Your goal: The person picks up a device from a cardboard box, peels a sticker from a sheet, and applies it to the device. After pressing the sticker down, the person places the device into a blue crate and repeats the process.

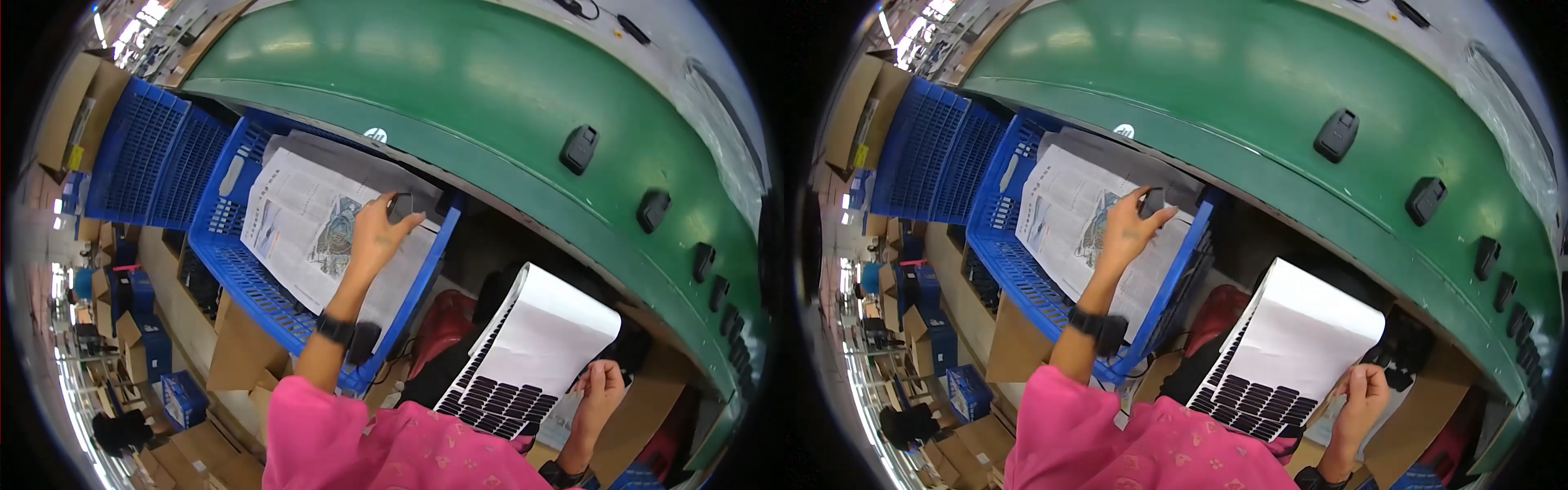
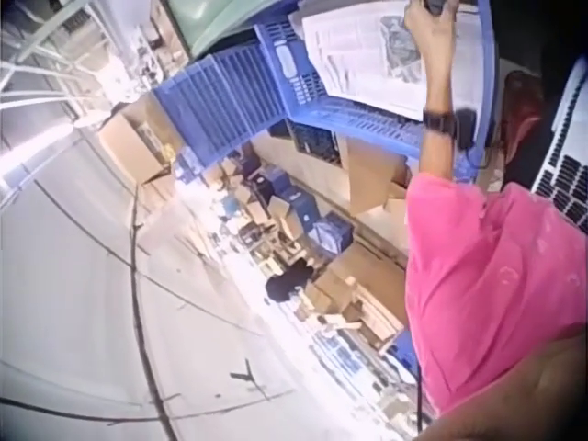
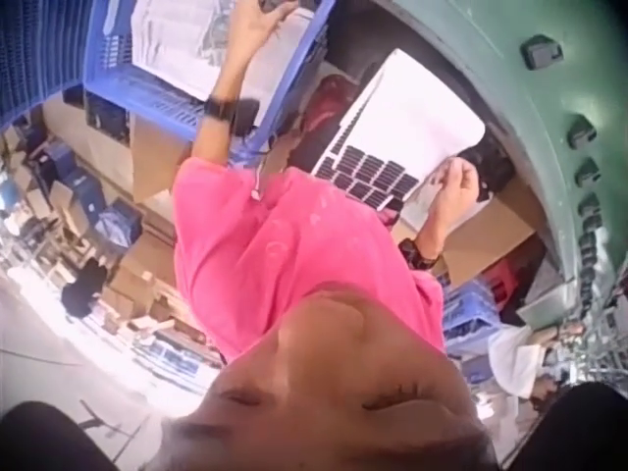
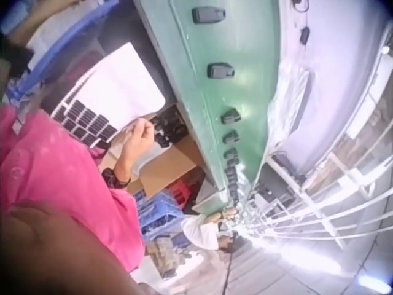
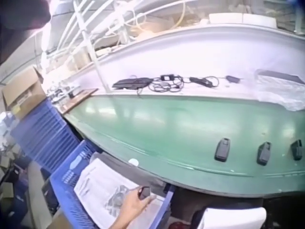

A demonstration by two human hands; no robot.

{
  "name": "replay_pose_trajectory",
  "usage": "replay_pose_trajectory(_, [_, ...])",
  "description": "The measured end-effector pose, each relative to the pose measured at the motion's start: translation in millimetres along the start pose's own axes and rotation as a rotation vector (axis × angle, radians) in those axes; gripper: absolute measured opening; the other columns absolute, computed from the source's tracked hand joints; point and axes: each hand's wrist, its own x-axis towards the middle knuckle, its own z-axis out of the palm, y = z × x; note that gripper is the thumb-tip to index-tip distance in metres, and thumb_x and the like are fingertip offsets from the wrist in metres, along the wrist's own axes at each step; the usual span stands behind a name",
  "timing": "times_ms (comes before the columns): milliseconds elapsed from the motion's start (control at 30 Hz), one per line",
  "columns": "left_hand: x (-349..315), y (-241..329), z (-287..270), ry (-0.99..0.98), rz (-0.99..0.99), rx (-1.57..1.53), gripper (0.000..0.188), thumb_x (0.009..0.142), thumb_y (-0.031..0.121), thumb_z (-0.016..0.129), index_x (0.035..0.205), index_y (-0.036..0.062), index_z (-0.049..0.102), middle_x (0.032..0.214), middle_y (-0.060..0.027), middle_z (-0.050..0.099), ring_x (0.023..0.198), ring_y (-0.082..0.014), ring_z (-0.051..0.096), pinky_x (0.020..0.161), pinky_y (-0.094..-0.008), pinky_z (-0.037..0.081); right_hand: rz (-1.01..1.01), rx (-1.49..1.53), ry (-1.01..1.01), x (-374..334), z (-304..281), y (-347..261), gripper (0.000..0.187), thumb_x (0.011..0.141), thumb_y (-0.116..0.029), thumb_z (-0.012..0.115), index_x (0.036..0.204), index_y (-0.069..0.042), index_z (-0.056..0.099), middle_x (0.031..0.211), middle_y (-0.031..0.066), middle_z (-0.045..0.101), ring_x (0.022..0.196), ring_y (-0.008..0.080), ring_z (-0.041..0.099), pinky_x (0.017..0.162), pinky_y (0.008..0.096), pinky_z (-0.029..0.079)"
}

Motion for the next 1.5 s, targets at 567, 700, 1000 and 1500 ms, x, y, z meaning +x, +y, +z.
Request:
replay_pose_trajectory(567, [50.8, -52.5, 69.2, 0.008, 0.325, 0.116, 0.026, 0.063, 0.002, 0.066, 0.089, -0.0024, 0.063, 0.085, -0.0248, 0.06, 0.087, -0.0447, 0.054, 0.073, -0.0497, 0.045, 0.003, -0.048, -0.035, 0.1, 10.0, 1.5, 0.016, 0.094, -0.014, 0.055, 0.083, -0.002, 0.054, 0.065, 0.0011, 0.05, 0.053, 0.0076, 0.047, 0.048, 0.0212, 0.04])
replay_pose_trajectory(700, [34.8, -32.3, 47.1, 0.015, 0.334, 0.157, 0.015, 0.074, 0.008, 0.068, 0.083, -0.003, 0.062, 0.076, -0.0212, 0.059, 0.072, -0.0406, 0.056, 0.065, -0.0453, 0.045, 0.008, -0.026, -0.011, -8.4, 4.8, -1.8, 0.017, 0.094, -0.014, 0.056, 0.083, -0.002, 0.054, 0.065, 0.0009, 0.051, 0.053, 0.0076, 0.047, 0.049, 0.0216, 0.04])
replay_pose_trajectory(1000, [9.0, 182.3, 40.2, 0.082, 0.682, 0.048, 0.035, 0.088, 0.031, 0.062, 0.109, 0.0041, 0.057, 0.09, -0.0203, 0.059, 0.077, -0.039, 0.06, 0.063, -0.0458, 0.049, -0.301, -0.458, 0.063, -41.2, 4.5, 12.8, 0.008, 0.089, -0.002, 0.057, 0.091, 0.004, 0.061, 0.081, 0.0068, 0.059, 0.073, 0.0119, 0.054, 0.063, 0.0253, 0.045])
replay_pose_trajectory(1500, [-10.5, 209.7, 39.7, -0.549, 0.269, -0.764, 0.052, 0.095, 0.045, 0.047, 0.125, 0.0017, 0.047, 0.098, -0.0101, 0.058, 0.085, -0.0167, 0.06, 0.071, -0.0284, 0.049, -0.481, -0.782, 0.071, -83.1, -3.3, 27.0, 0.031, 0.076, -0.004, 0.072, 0.105, 0.003, 0.065, 0.086, 0.0129, 0.058, 0.069, 0.026, 0.058, 0.06, 0.034, 0.047])
